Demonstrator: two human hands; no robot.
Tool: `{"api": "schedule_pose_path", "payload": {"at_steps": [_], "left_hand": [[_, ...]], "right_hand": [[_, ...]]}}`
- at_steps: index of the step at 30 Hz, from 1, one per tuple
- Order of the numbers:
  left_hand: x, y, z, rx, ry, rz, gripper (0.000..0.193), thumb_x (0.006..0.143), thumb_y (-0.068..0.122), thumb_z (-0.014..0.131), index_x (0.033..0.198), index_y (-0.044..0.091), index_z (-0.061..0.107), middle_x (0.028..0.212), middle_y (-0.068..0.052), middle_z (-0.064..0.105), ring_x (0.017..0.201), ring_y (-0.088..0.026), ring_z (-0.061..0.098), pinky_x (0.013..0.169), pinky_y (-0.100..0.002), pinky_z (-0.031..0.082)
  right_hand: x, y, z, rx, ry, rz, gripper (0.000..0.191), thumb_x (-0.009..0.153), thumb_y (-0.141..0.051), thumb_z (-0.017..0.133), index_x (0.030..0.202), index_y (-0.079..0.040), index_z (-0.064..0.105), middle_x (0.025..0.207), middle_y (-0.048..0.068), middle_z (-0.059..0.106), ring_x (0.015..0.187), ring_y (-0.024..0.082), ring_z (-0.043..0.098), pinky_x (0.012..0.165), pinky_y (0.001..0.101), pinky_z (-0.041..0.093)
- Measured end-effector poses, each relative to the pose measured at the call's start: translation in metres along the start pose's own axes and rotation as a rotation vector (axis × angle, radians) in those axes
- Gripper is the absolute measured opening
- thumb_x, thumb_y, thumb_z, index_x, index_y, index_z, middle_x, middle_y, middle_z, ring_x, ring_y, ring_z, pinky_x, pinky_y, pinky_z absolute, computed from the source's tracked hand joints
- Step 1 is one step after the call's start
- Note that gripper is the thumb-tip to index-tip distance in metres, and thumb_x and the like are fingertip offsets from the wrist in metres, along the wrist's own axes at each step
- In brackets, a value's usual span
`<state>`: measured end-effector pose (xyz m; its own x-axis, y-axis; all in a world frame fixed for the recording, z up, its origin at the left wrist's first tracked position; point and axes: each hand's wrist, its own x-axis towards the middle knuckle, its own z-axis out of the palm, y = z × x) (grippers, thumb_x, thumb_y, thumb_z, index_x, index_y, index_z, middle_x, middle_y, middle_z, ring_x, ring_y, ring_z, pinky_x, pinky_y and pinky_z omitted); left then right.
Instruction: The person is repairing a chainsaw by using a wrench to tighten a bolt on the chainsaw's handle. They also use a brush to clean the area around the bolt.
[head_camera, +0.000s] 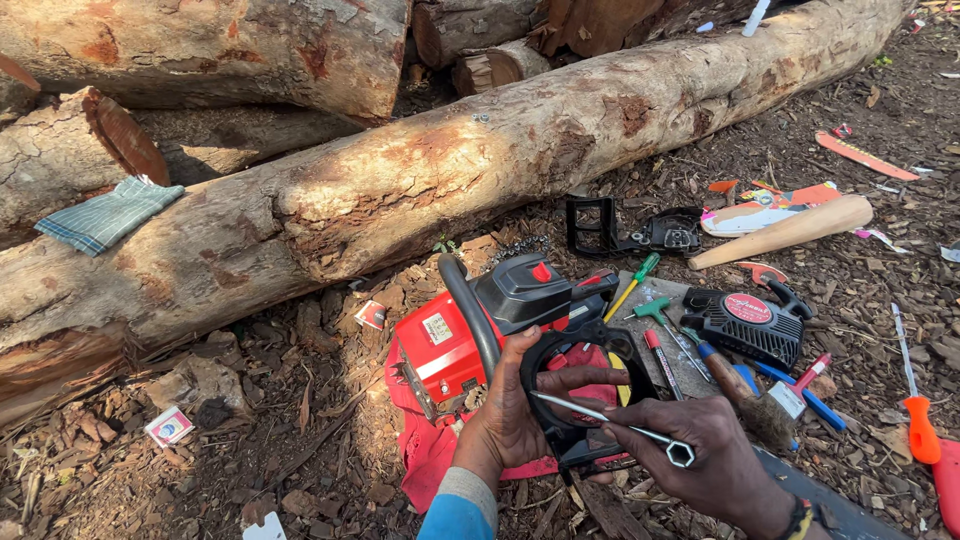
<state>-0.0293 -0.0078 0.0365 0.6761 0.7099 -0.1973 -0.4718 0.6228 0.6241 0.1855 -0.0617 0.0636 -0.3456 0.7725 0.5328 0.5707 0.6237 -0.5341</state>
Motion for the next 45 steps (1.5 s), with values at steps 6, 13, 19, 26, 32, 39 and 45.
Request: {"api": "schedule_pose_path", "payload": {"at_steps": [6, 13, 19, 26, 32, 39, 45], "left_hand": [[0.003, -0.002, -0.002, -0.086, -0.179, -0.027, 0.117, 0.085, 0.087, 0.045, 0.145, -0.014, 0.056, 0.115, -0.030, 0.072, 0.098, -0.029, 0.076, 0.095, -0.041, 0.060], [0.002, -0.003, -0.008, -0.028, -0.067, -0.045, 0.114, 0.082, 0.084, 0.045, 0.142, -0.011, 0.057, 0.116, -0.025, 0.072, 0.095, -0.029, 0.075, 0.091, -0.052, 0.061], [0.002, -0.001, -0.004, -0.079, -0.128, -0.016, 0.111, 0.086, 0.082, 0.048, 0.147, -0.010, 0.054, 0.126, -0.028, 0.070, 0.101, -0.031, 0.076, 0.095, -0.046, 0.060], [0.003, -0.001, -0.003, -0.137, -0.156, 0.022, 0.103, 0.094, 0.078, 0.045, 0.155, -0.004, 0.045, 0.138, -0.028, 0.066, 0.106, -0.035, 0.072, 0.096, -0.048, 0.061], [0.008, -0.001, 0.001, -0.016, -0.064, 0.105, 0.097, 0.085, 0.080, 0.042, 0.149, 0.007, 0.050, 0.134, -0.021, 0.067, 0.107, -0.031, 0.072, 0.093, -0.044, 0.062], [0.023, -0.010, 0.004, -0.119, -0.128, 0.129, 0.111, 0.084, 0.088, 0.035, 0.143, -0.003, 0.057, 0.111, -0.023, 0.069, 0.099, -0.030, 0.073, 0.088, -0.040, 0.064], [0.032, -0.002, 0.001, 0.029, 0.122, 0.262, 0.112, 0.075, 0.090, 0.033, 0.143, 0.005, 0.059, 0.117, -0.018, 0.067, 0.101, -0.028, 0.070, 0.081, -0.041, 0.063]], "right_hand": [[0.002, 0.003, -0.001, -0.004, 0.099, -0.057, 0.018, 0.075, -0.010, 0.082, 0.092, -0.005, 0.081, 0.075, 0.009, 0.081, 0.059, 0.015, 0.080, 0.050, 0.0275, 0.059], [0.003, 0.004, -0.003, 0.070, -0.042, 0.018, 0.015, 0.076, -0.011, 0.083, 0.090, -0.005, 0.083, 0.071, 0.008, 0.082, 0.059, 0.014, 0.077, 0.049, 0.0275, 0.060], [0.006, 0.002, -0.005, 0.067, 0.007, 0.045, 0.015, 0.077, -0.011, 0.082, 0.090, -0.005, 0.082, 0.070, 0.009, 0.082, 0.058, 0.015, 0.076, 0.049, 0.0279, 0.058], [0.005, 0.005, -0.004, 0.079, 0.019, 0.038, 0.015, 0.077, -0.010, 0.082, 0.091, -0.004, 0.081, 0.071, 0.009, 0.081, 0.060, 0.014, 0.076, 0.050, 0.0266, 0.059], [0.002, 0.011, 0.002, 0.125, 0.008, 0.210, 0.015, 0.078, -0.009, 0.081, 0.092, -0.003, 0.083, 0.072, 0.008, 0.084, 0.055, 0.014, 0.077, 0.048, 0.0279, 0.058], [0.007, 0.011, 0.011, 0.065, 0.285, 0.241, 0.020, 0.083, -0.012, 0.079, 0.100, -0.002, 0.080, 0.083, 0.009, 0.083, 0.068, 0.012, 0.080, 0.057, 0.0247, 0.060], [0.009, 0.013, 0.012, 0.150, 0.024, 0.230, 0.021, 0.081, -0.015, 0.081, 0.099, -0.004, 0.083, 0.079, 0.007, 0.085, 0.063, 0.009, 0.077, 0.054, 0.0255, 0.059]]}}
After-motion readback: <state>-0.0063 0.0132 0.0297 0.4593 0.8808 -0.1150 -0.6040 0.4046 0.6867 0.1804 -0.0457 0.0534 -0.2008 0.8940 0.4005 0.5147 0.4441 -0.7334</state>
